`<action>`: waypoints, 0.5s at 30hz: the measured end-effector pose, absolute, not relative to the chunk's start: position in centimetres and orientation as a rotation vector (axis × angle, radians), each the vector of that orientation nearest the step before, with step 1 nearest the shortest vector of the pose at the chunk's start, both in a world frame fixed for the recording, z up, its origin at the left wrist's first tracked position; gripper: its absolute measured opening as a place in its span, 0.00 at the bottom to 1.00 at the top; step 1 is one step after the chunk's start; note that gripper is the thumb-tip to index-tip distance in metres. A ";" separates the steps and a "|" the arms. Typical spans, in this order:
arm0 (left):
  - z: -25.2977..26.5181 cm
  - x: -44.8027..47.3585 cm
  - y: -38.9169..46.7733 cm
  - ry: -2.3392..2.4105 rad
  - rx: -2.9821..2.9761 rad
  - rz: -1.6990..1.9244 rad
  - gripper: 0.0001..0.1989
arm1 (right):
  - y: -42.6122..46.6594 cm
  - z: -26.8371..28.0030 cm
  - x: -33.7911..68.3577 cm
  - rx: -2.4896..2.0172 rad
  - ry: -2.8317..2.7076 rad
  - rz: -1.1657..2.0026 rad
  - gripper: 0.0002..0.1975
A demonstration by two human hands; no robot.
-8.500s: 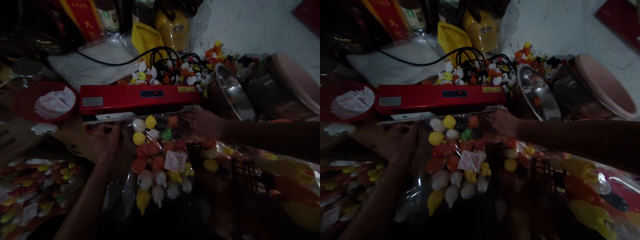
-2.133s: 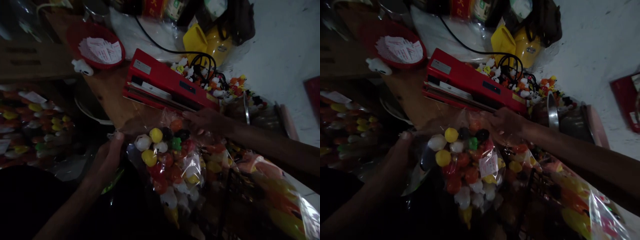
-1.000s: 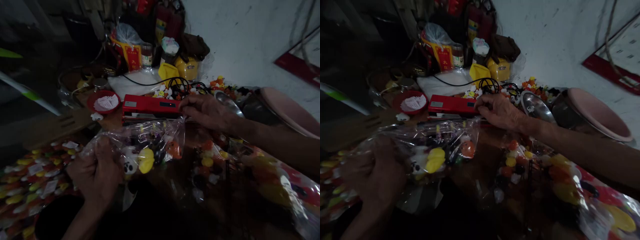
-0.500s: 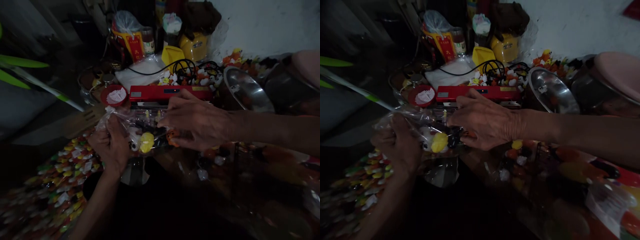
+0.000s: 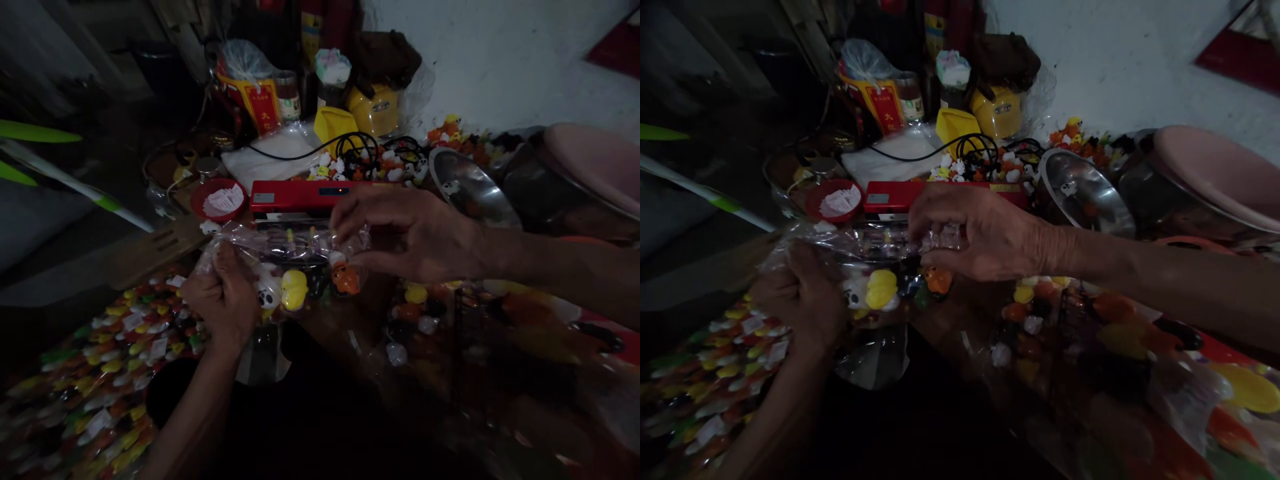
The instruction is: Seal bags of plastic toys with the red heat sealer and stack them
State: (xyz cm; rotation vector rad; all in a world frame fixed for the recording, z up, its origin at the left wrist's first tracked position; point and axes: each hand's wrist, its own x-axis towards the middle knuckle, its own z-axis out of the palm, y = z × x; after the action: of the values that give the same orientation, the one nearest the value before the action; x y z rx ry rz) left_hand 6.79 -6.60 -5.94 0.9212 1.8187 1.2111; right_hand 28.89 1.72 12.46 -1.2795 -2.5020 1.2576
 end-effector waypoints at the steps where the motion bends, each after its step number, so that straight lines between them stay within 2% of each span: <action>1: -6.0 6.9 -6.4 1.828 0.932 1.254 0.27 | 1.3 12.4 29.1 -1.360 -2.494 1.138 0.20; 4: -6.0 7.3 -6.0 1.825 1.003 1.349 0.28 | -0.5 11.8 30.2 -1.701 -2.327 1.016 0.45; 6: -5.8 7.4 -5.7 1.835 1.022 1.358 0.29 | -1.6 10.7 30.9 -1.891 -2.107 1.168 0.53; 9: -5.5 7.5 -5.5 1.839 1.025 1.350 0.28 | -2.5 8.9 31.0 -2.013 -1.752 1.450 0.52; 12: -5.2 7.6 -5.3 1.846 1.027 1.325 0.25 | -2.2 7.3 29.9 -1.936 -1.536 1.704 0.47; 15: -5.0 8.0 -5.2 1.841 0.986 1.341 0.25 | -1.7 6.3 29.0 -1.832 -1.579 1.666 0.32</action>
State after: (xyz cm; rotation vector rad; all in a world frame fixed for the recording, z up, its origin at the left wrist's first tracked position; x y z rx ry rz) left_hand 7.98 -5.23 -5.00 0.9855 1.8406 1.3415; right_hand 29.02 -1.69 6.30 -1.8319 -1.5789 1.6663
